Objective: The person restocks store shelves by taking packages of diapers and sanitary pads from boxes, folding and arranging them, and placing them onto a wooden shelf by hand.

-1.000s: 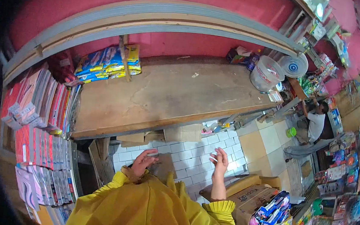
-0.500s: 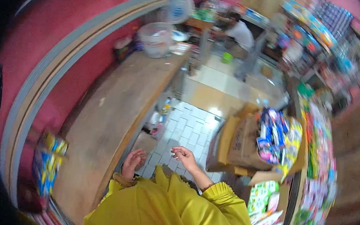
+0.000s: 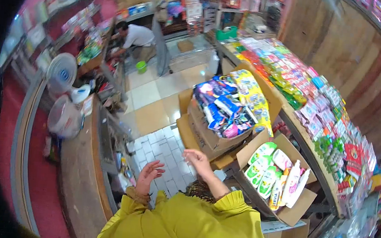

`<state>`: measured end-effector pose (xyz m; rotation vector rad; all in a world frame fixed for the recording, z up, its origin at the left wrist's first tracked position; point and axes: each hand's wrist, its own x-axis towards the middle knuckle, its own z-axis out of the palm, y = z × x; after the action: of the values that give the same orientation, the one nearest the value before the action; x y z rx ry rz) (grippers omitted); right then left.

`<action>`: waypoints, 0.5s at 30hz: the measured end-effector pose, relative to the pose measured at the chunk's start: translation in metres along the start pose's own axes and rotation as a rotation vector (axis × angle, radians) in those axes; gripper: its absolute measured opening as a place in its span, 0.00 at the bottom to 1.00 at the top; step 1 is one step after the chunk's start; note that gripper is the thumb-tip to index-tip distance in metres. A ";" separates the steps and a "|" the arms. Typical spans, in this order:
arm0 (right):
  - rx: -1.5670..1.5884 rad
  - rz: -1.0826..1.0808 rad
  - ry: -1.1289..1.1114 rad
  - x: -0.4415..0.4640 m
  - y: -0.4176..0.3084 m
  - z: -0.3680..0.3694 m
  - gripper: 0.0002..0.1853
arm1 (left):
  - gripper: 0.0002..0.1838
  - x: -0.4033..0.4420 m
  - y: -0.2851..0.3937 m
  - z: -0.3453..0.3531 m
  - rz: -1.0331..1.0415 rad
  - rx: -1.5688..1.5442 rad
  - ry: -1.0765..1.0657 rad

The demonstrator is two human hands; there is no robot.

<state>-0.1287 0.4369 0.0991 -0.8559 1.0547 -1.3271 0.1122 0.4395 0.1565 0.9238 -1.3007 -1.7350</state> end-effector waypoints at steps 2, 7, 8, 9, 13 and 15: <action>-0.091 -0.190 0.118 0.032 -0.030 -0.043 0.11 | 0.22 0.036 0.000 0.017 -0.019 0.012 -0.070; -0.237 -0.371 0.601 0.083 -0.103 -0.189 0.09 | 0.22 0.109 -0.003 0.046 -0.137 0.019 -0.152; -0.184 -0.288 0.673 0.089 -0.115 -0.217 0.09 | 0.23 0.122 -0.003 0.051 -0.152 0.012 -0.158; -0.246 -0.325 0.727 0.097 -0.121 -0.246 0.10 | 0.23 0.132 -0.004 0.054 -0.169 0.005 -0.157; -0.336 -0.288 0.898 0.142 -0.096 -0.350 0.13 | 0.23 0.159 0.000 0.056 -0.216 0.049 -0.141; -0.503 -0.209 1.009 0.170 -0.051 -0.407 0.22 | 0.23 0.169 -0.004 0.049 -0.224 0.053 -0.103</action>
<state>-0.5385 0.2988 -0.0033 -0.6383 2.1967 -1.7507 -0.0071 0.3102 0.1461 1.0557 -1.3581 -1.9497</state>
